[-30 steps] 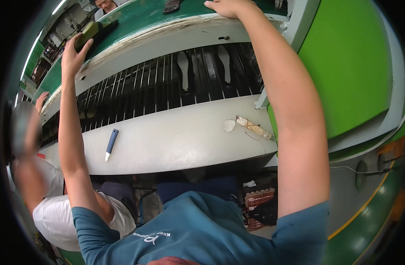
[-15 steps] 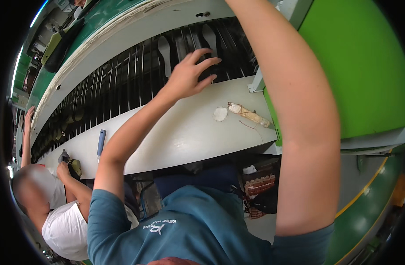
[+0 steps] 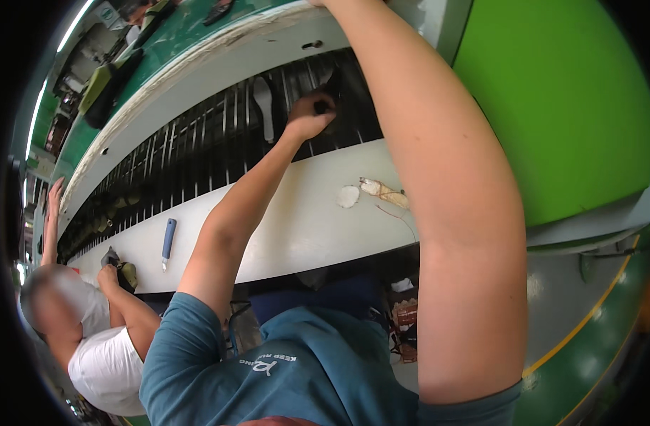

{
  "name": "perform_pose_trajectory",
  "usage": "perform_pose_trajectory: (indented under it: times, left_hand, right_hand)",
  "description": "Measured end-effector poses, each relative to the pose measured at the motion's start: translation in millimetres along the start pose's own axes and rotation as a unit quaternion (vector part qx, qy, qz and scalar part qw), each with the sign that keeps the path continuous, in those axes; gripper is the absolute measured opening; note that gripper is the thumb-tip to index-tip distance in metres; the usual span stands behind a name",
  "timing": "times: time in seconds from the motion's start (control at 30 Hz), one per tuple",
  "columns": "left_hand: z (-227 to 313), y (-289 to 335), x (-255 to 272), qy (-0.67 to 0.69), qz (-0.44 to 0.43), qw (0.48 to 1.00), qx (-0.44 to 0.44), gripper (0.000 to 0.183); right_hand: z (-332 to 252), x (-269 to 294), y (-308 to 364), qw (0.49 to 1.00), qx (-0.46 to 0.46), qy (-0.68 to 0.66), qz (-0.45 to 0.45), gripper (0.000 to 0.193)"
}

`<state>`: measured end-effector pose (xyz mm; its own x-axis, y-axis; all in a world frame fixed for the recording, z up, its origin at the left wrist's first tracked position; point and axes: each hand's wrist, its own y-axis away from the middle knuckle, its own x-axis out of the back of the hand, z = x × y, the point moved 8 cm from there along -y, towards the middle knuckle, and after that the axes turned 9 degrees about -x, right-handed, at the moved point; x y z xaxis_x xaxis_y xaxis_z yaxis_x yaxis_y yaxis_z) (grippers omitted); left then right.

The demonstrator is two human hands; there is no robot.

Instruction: The person assembles black slip-on shoes on a factory line. They pick up a shoe upper, apply adhesive to the sole using a small brush, and press the sole onto the upper. The person handles the shoes one at a time, pressing the components together before placing the finished unit on the conveyor belt.

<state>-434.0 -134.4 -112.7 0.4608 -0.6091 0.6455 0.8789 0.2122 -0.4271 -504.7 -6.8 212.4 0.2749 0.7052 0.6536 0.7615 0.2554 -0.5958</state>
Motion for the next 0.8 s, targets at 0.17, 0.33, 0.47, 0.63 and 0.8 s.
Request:
perform_pose_trajectory:
  times: [0.17,0.33,0.47,0.63,0.8]
  left_hand:
    - [-19,93,117,0.228,0.131,0.963,0.059,0.014]
    - [122,198,197,0.044,0.028,0.995,-0.086,0.015]
    - [180,264,170,-0.209,-0.084,0.967,-0.116,0.020]
    - [163,303,125,-0.138,-0.133,0.971,-0.142,0.023]
    - [174,250,189,0.244,0.129,0.959,-0.065,0.050]
  right_hand:
    - [-10,-8,8,0.999,0.000,0.010,-0.033,0.042]
    - [-4,-5,5,0.998,0.005,0.023,-0.056,0.040]
    - [29,-9,-17,0.985,0.124,-0.021,0.119,0.051]
    - [6,9,78,0.824,-0.058,-0.564,0.011,0.037]
    - [-42,32,260,0.690,-0.045,-0.692,-0.205,0.028]
